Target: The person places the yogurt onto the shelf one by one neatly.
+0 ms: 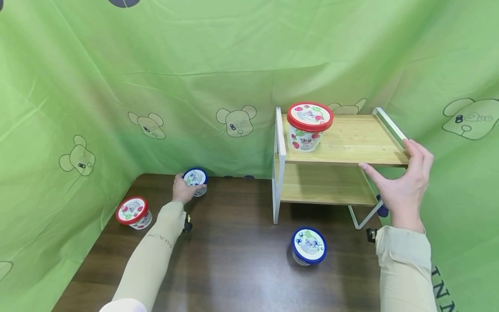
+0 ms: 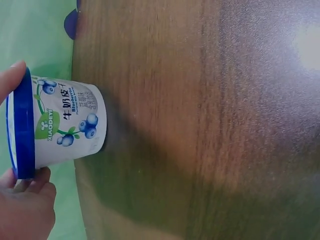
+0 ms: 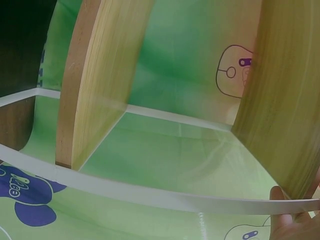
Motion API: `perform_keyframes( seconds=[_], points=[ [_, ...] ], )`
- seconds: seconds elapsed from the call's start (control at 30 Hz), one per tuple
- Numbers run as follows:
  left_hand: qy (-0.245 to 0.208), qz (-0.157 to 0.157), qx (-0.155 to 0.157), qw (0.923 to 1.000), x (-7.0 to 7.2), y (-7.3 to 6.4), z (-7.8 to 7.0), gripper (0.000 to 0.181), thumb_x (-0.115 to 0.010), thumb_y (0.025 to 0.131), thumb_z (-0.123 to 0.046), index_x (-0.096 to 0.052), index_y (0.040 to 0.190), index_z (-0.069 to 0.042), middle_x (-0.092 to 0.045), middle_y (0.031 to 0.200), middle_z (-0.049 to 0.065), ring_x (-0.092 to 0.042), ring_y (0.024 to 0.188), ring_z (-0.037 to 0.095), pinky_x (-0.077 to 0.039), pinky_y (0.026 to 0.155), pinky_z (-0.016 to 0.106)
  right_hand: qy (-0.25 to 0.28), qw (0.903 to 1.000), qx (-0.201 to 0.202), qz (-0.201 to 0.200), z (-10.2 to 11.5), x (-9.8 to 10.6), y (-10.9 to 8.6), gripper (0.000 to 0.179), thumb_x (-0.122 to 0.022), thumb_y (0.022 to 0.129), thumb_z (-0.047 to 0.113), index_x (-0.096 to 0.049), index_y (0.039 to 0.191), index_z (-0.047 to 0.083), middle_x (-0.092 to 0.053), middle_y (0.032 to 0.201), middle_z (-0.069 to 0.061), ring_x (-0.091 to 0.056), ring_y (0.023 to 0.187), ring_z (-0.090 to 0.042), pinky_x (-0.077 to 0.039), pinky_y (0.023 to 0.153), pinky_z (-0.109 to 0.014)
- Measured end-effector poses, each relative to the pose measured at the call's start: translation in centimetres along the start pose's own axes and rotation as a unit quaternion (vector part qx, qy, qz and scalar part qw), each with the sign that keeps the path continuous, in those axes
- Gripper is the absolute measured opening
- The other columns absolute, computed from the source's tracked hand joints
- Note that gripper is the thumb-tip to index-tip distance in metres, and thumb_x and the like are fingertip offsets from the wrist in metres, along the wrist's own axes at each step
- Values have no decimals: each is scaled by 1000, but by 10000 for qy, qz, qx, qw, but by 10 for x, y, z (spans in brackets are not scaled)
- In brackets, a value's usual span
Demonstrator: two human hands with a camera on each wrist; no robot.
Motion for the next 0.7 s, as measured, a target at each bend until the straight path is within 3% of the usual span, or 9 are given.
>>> perform_keyframes(
  seconds=[0.17, 0.3, 0.47, 0.7],
  points=[
    [-275, -65, 43, 9996, -2, -1, 7, 105, -96, 70, -28, -29, 148, -4, -45, 138, 28, -46, 127, 44, -40, 106, 56, -5, 10000, -1, 6, -2, -1, 0, 91, -96, 64, 20, -56, 145, 22, -41, 141, 19, -38, 130, -7, -28, 105, -23],
    [-335, -218, 21, 9992, -2, -1, 9, 104, -97, 67, -31, -34, 146, -5, -49, 134, 25, -49, 124, 42, -41, 104, 55, 9, 10000, 0, -1, -3, -1, 0, 91, -96, 64, 20, -56, 145, 22, -42, 141, 18, -38, 129, -7, -28, 105, -24],
    [-528, -319, -82, 9981, -2, 0, 2, 102, -95, 68, -36, -36, 146, -6, -51, 132, 24, -50, 121, 40, -42, 102, 54, 44, 10000, 42, -44, -2, -1, 0, 90, -96, 64, 21, -56, 145, 20, -42, 140, 18, -39, 129, -7, -29, 105, -24],
    [-886, -530, 76, 9946, -2, -7, -8, 99, -92, 72, -41, -35, 146, -8, -49, 136, 22, -47, 127, 37, -40, 106, 50, 54, 9999, 80, -85, 0, 0, 1, 90, -96, 64, 22, -57, 144, 17, -43, 140, 17, -39, 129, -7, -29, 105, -24]
  ],
)
Point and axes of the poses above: each hand's wrist, its own y-axis towards the middle knuckle, its own x-axis out of the back of the hand, z = x × y, the point moved 4 cm from there along y, towards the middle knuckle
